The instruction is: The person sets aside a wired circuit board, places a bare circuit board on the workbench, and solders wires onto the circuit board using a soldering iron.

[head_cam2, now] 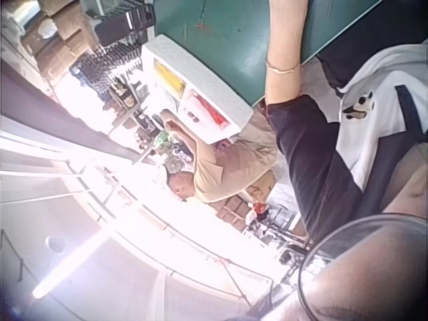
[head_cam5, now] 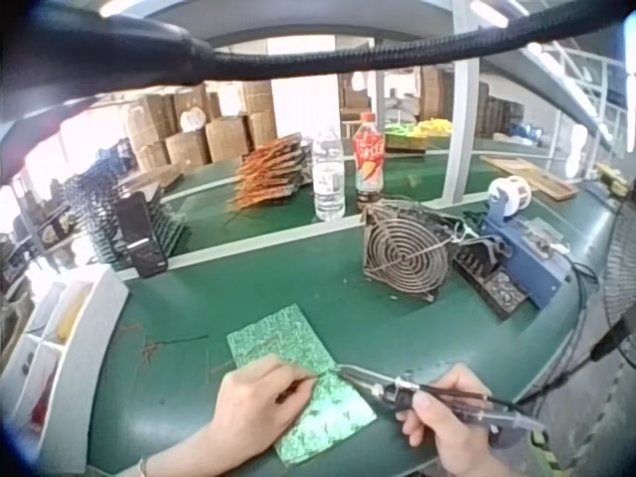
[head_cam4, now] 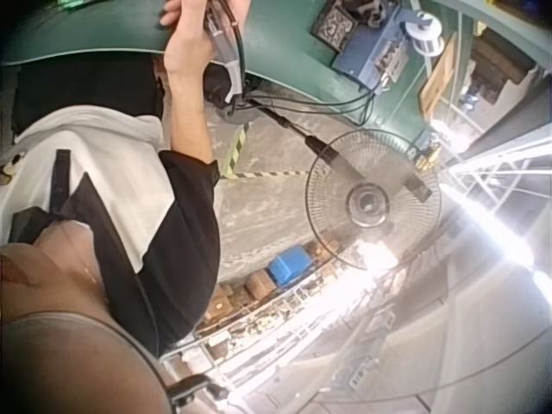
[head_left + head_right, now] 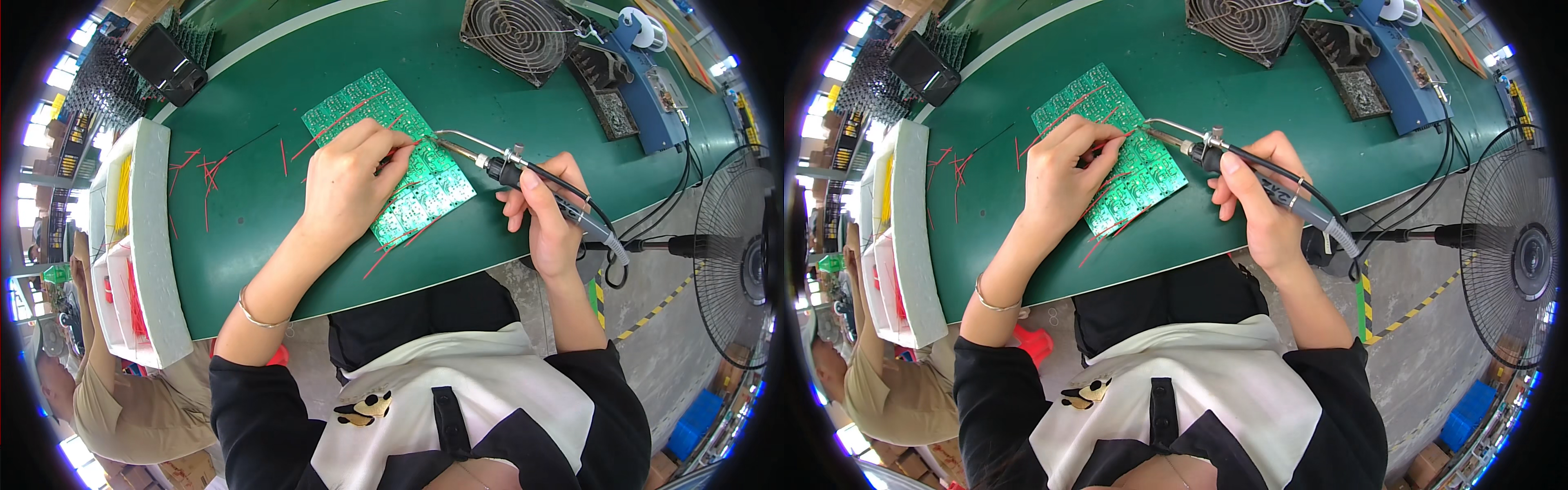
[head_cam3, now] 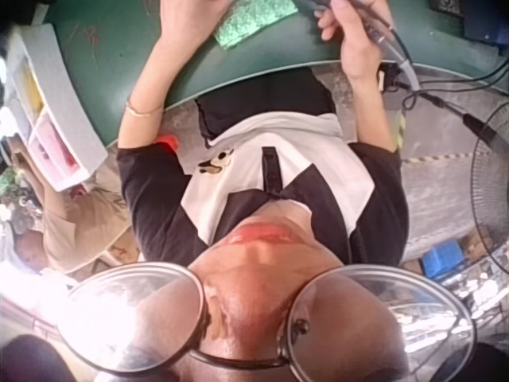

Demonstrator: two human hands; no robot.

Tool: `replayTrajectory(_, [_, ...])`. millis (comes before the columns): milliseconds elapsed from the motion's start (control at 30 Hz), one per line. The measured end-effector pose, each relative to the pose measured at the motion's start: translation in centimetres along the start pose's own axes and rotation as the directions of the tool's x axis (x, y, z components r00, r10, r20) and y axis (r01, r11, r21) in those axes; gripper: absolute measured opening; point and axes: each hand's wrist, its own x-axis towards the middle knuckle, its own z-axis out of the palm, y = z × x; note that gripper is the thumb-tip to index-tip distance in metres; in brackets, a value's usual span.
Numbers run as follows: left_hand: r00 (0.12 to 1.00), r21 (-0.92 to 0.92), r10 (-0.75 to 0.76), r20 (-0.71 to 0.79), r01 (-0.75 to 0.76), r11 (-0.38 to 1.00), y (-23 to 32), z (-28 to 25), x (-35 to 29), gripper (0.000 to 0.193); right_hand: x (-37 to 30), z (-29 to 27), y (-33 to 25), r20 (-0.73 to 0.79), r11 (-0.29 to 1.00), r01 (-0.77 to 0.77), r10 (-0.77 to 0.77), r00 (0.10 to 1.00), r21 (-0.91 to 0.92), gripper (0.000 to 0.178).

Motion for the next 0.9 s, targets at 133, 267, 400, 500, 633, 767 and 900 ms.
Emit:
replayTrajectory(133, [1.0,0.003,0.003,-0.007,-0.003,1.0,-0.06,0.08,-0.05,0.005,0.03,0.03,0.05,0.004,1.0,0.003,-0.003,1.0,0.004,0.018])
replayTrajectory(267, [1.0,0.003,0.003,-0.006,-0.003,1.0,-0.12,0.12,-0.04,0.005,0.03,0.02,0.03,0.005,1.0,0.01,-0.01,1.0,-0.011,0.019])
replayTrajectory(400, [1.0,0.014,0.008,-0.001,-0.008,1.0,-0.02,0.02,-0.02,0.005,-0.02,-0.06,0.06,0.011,1.0,0.017,-0.017,1.0,0.002,0.019])
replayTrajectory(500, [1.0,0.007,0.0,0.016,0.0,1.0,0.02,-0.08,0.01,0.006,-0.16,-0.14,-0.06,0.015,1.0,0.016,-0.016,1.0,0.009,0.019])
replayTrajectory(633, [1.0,-0.017,-0.009,0.014,0.01,1.0,0.06,-0.08,-0.05,0.006,-0.3,-0.19,0.08,0.016,0.999,0.039,-0.039,0.999,-0.018,0.019])
replayTrajectory(767, [1.0,0.018,0.002,0.02,-0.002,1.0,0.04,-0.02,-0.11,0.005,-0.5,-0.24,-0.07,0.007,0.998,0.028,-0.027,1.0,-0.058,0.019])
replayTrajectory(900, [1.0,0.037,0.007,0.028,-0.008,0.999,0.08,-0.07,-0.13,0.005,-0.61,-0.21,-0.19,-0.003,0.997,0.032,-0.033,0.999,-0.071,0.018])
